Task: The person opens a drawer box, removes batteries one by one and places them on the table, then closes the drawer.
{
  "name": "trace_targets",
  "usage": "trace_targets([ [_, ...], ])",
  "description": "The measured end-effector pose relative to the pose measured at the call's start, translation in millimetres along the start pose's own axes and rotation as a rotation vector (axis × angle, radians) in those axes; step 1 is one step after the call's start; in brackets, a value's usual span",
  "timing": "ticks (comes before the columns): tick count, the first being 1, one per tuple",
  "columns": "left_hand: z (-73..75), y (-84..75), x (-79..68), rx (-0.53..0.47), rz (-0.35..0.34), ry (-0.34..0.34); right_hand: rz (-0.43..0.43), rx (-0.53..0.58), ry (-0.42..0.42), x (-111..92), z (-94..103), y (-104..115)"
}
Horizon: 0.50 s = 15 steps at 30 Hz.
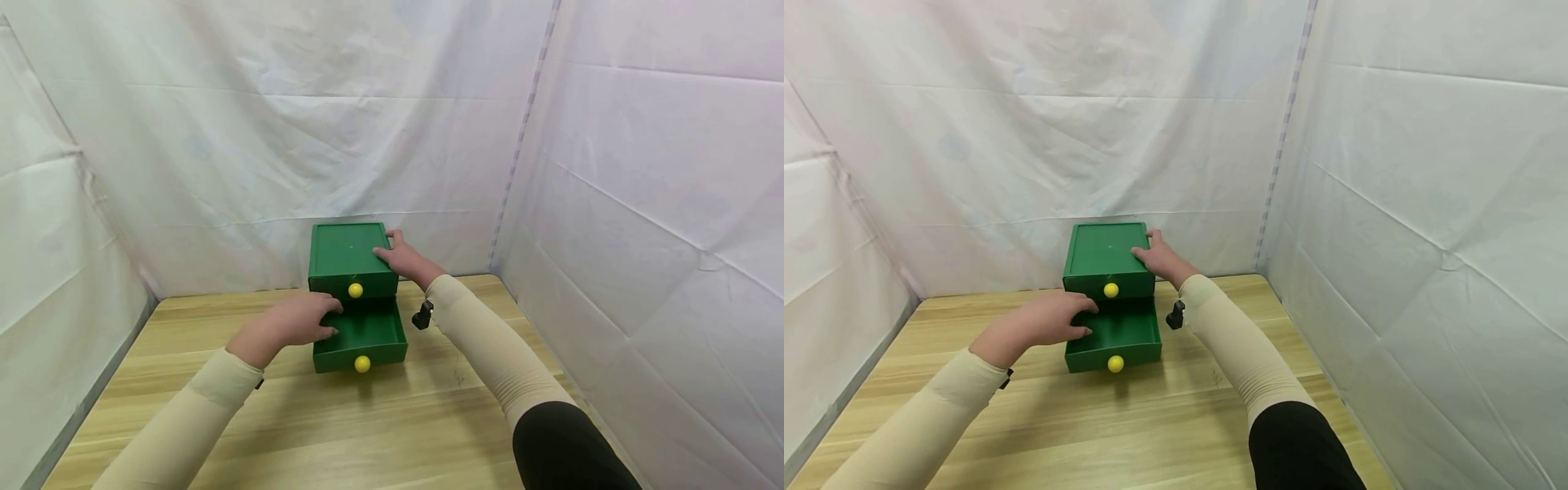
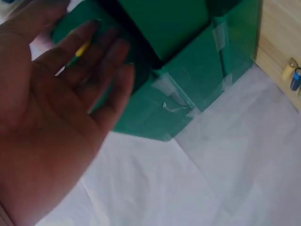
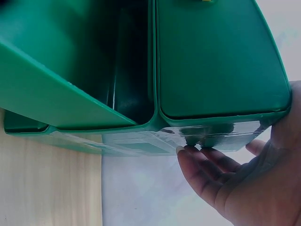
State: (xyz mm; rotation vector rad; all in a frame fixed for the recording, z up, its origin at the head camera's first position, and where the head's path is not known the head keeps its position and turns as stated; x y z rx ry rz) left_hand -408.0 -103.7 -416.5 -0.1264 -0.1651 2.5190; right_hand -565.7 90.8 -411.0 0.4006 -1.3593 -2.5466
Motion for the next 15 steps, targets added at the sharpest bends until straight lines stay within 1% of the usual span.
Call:
trace_targets([
  [4,-14.7,-2.6,7.2,0.171,0.062,0.057,-0.001,-0.003,-0.004,0.7,0.6,-0.6],
  [8,-25.5,-6.5,12.2,0.257,0.080,0.075,0.009,0.009,-0.001,0.4,1.2,-0.9],
  [10,-30.8,-7.3,14.3,0.280,0.085,0.076,0.013,0.014,0.001,0.5,1.1,-0.9],
  [15,-41.1,-4.9,19.8,0.297,0.110,0.078,0.021,0.013,0.001,-0.1,1.4,0.5],
])
Point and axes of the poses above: each hand's wrist, its own x-axis towards the middle knuckle, its own z-axis out of the back of the hand, y = z × x, the point moved 6 cm from there along x, towards the middle knuckle, and after that the axes turned 4 degrees about -z, right-handed, at the moved point
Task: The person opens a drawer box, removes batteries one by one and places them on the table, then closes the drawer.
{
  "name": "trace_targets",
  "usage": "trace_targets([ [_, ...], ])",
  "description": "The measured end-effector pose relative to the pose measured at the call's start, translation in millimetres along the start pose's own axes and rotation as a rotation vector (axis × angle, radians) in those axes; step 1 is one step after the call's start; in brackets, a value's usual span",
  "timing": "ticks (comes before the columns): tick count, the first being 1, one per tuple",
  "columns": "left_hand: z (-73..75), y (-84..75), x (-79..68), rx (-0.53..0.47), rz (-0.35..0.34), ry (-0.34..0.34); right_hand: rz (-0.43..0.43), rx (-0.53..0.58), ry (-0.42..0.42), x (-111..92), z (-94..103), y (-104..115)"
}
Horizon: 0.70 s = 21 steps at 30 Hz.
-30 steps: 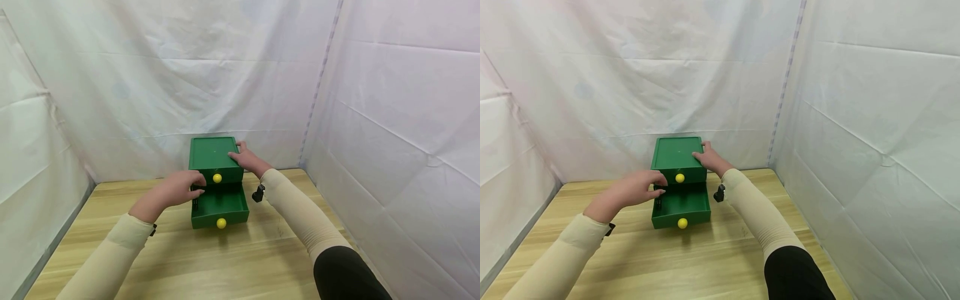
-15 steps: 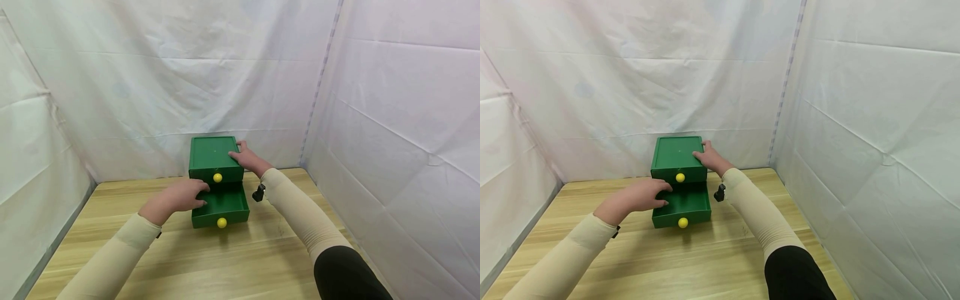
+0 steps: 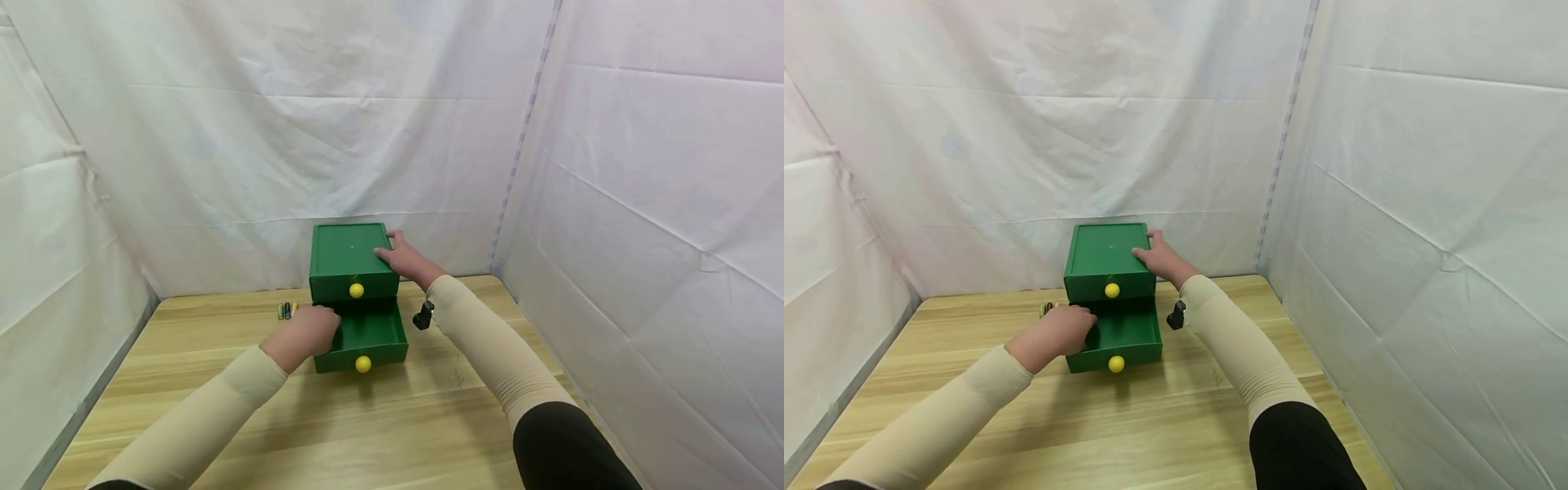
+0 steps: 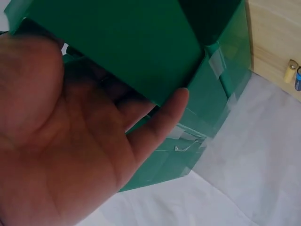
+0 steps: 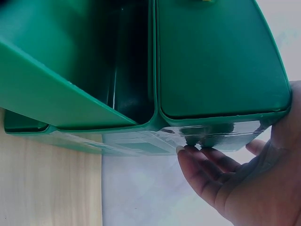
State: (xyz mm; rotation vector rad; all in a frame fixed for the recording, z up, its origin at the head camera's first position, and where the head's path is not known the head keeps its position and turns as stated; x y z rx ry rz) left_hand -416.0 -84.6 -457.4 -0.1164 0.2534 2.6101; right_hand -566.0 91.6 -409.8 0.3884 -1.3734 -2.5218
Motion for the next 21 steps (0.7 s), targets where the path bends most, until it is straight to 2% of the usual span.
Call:
trace_targets([
  [6,-6.4,1.7,5.3,0.034,0.005,0.020,-0.012,-0.020,0.005,-3.5,0.2,0.7],
  [10,-5.2,0.2,4.1,0.071,-0.005,0.021,-0.012,-0.021,0.009,-4.6,-0.3,0.9],
  [17,0.5,-5.1,1.9,0.150,-0.037,-0.018,-0.009,-0.016,-0.002,-1.0,-0.1,-0.6],
  [21,0.6,-5.5,2.7,0.159,-0.046,-0.037,-0.002,-0.007,-0.003,0.7,-0.6,-0.4],
])
Point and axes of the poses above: each hand's wrist, its own x-axis towards the middle knuckle, its own z-axis out of the back of the hand, y = z × x, the point moved 6 cm from there along x, towards the middle knuckle, and after that the axes turned 4 degrees about -z, right-handed, at the moved point
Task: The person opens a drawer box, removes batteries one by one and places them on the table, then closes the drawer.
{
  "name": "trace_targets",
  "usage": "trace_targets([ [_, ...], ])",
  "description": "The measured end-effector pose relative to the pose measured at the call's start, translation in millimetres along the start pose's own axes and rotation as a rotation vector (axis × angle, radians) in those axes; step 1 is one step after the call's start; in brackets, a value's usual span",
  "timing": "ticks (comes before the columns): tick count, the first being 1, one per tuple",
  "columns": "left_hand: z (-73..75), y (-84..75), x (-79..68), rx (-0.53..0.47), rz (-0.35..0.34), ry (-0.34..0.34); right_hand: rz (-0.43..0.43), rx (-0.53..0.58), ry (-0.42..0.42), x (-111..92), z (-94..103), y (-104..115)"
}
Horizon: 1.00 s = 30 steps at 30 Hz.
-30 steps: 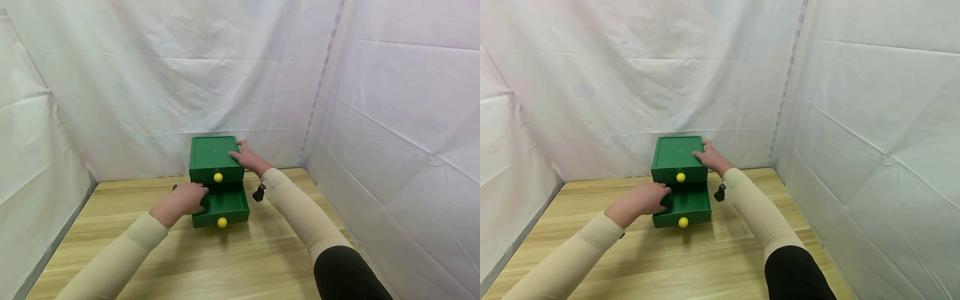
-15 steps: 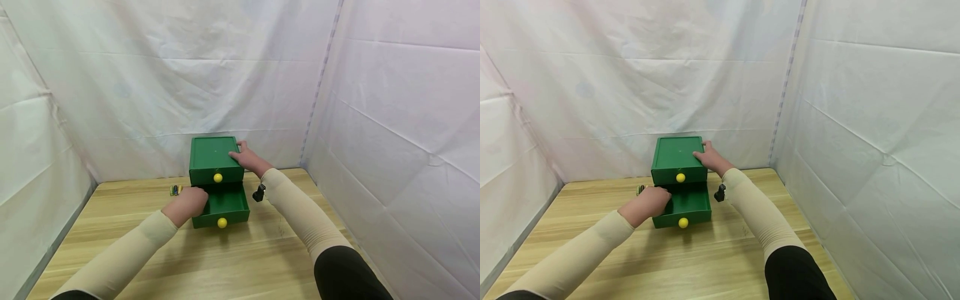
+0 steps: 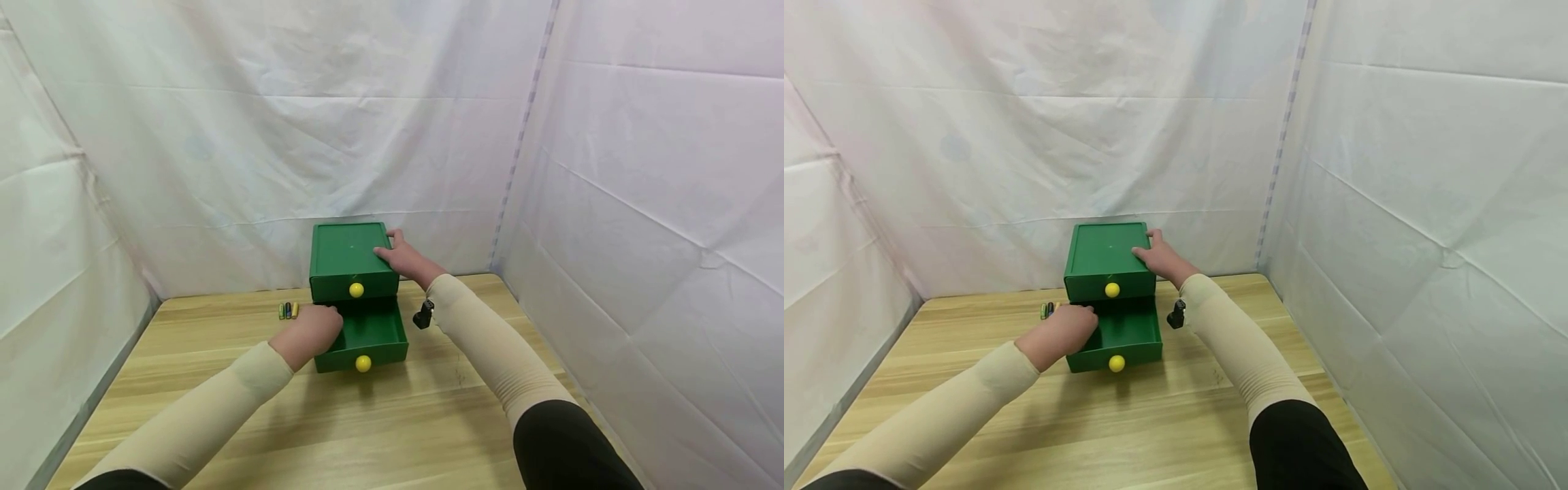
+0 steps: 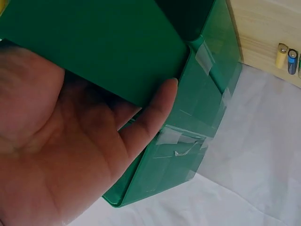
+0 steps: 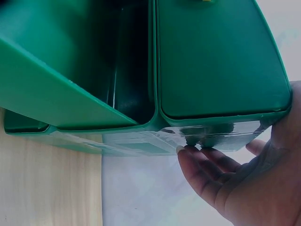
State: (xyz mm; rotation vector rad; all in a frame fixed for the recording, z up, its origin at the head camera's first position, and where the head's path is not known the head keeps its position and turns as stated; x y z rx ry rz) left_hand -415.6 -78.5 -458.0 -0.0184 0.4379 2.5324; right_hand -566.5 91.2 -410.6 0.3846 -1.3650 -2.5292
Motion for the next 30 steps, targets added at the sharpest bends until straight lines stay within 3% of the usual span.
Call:
trace_targets([
  [7,-2.7,2.7,4.9,-0.025,-0.011,-0.037,-0.002,-0.002,0.001,1.0,-0.2,-1.0],
  [16,-9.6,6.6,8.7,-0.084,-0.017,0.009,0.002,-0.003,-0.013,2.0,-1.0,-1.3],
  [30,-8.4,8.6,9.6,-0.122,-0.066,0.070,-0.004,0.009,-0.011,2.6,-0.4,-2.4],
])
Point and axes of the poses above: each hand's wrist, its own x-axis towards the middle knuckle, its own z-axis out of the back of the hand, y = z × x, the point moved 6 cm from there along x, towards the middle knuckle, and after that the axes turned 4 degrees about -z, right-handed, at the moved point
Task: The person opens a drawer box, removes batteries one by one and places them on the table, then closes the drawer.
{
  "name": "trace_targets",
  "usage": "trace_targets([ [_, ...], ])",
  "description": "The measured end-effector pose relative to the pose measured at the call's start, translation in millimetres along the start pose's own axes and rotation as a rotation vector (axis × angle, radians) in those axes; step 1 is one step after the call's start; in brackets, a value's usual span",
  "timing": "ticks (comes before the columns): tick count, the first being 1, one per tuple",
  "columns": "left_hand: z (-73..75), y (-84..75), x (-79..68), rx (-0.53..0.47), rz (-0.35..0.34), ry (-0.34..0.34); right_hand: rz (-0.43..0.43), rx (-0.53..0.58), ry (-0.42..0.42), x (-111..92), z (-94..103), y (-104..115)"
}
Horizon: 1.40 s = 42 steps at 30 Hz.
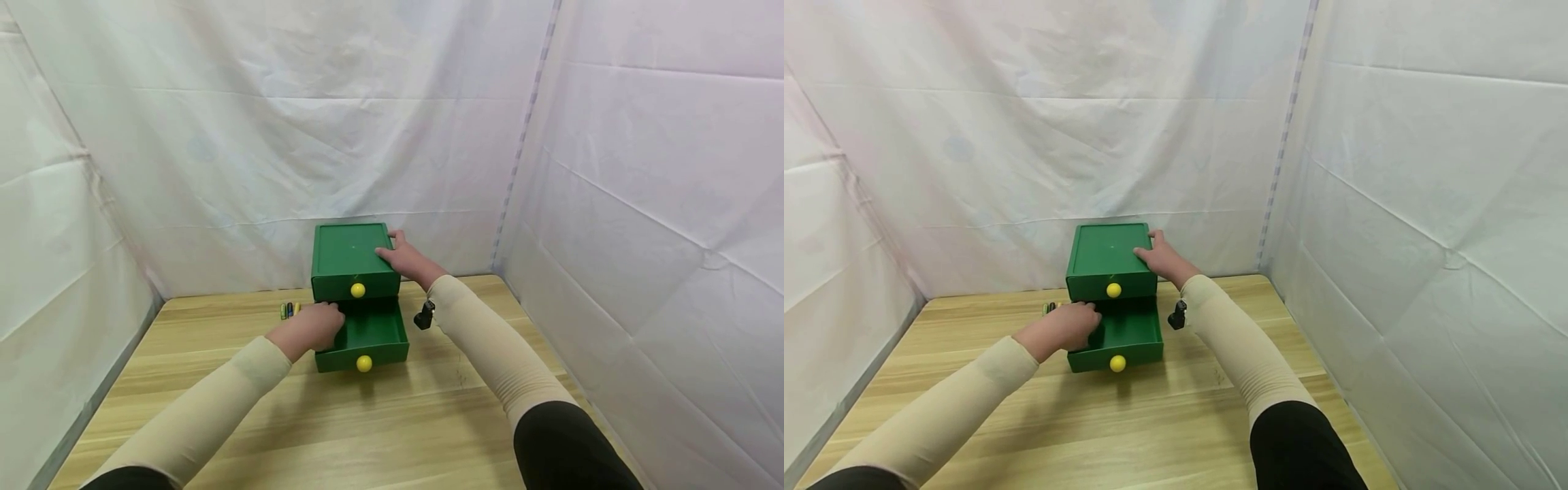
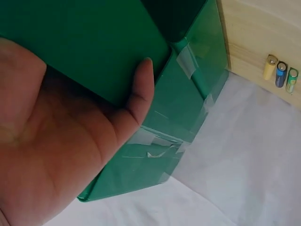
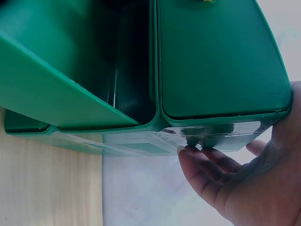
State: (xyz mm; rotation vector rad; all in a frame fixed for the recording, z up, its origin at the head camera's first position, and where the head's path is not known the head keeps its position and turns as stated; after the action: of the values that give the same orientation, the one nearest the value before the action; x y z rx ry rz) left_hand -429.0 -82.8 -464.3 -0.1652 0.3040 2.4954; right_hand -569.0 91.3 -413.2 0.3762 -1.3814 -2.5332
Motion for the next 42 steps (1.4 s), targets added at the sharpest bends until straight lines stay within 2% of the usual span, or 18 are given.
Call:
trace_targets([
  [10,1.7,1.4,-6.1,-0.160,0.012,0.028,0.003,-0.008,-0.002,-1.0,-1.0,-0.4],
  [19,19.5,0.4,-18.4,-0.270,-0.039,-0.061,0.006,-0.001,0.003,0.4,0.0,-1.0],
  [22,26.4,2.4,-23.6,-0.302,-0.036,-0.084,0.003,0.001,0.004,0.5,0.1,-1.2],
  [31,38.5,13.0,-35.8,-0.355,-0.011,-0.102,0.004,0.006,0.010,-1.9,-0.3,1.8],
  [37,44.7,18.2,-43.4,-0.463,-0.019,-0.094,0.002,0.011,0.010,-2.7,0.0,2.8],
  [42,51.4,19.9,-48.3,-0.489,-0.046,-0.109,0.004,0.010,0.007,-1.9,-0.3,1.8],
])
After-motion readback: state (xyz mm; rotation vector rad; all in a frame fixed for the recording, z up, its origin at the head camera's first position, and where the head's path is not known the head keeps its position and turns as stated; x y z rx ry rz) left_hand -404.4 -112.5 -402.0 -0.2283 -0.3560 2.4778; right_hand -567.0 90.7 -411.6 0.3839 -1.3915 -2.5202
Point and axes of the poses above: each hand's wrist, its own x-axis towards the middle knuckle, its own z-axis out of the back of the hand, y = z × x, the point moved 6 cm from there along x, towards the middle knuckle, and after that the axes turned 4 degrees about -z, right-handed, at the moved point
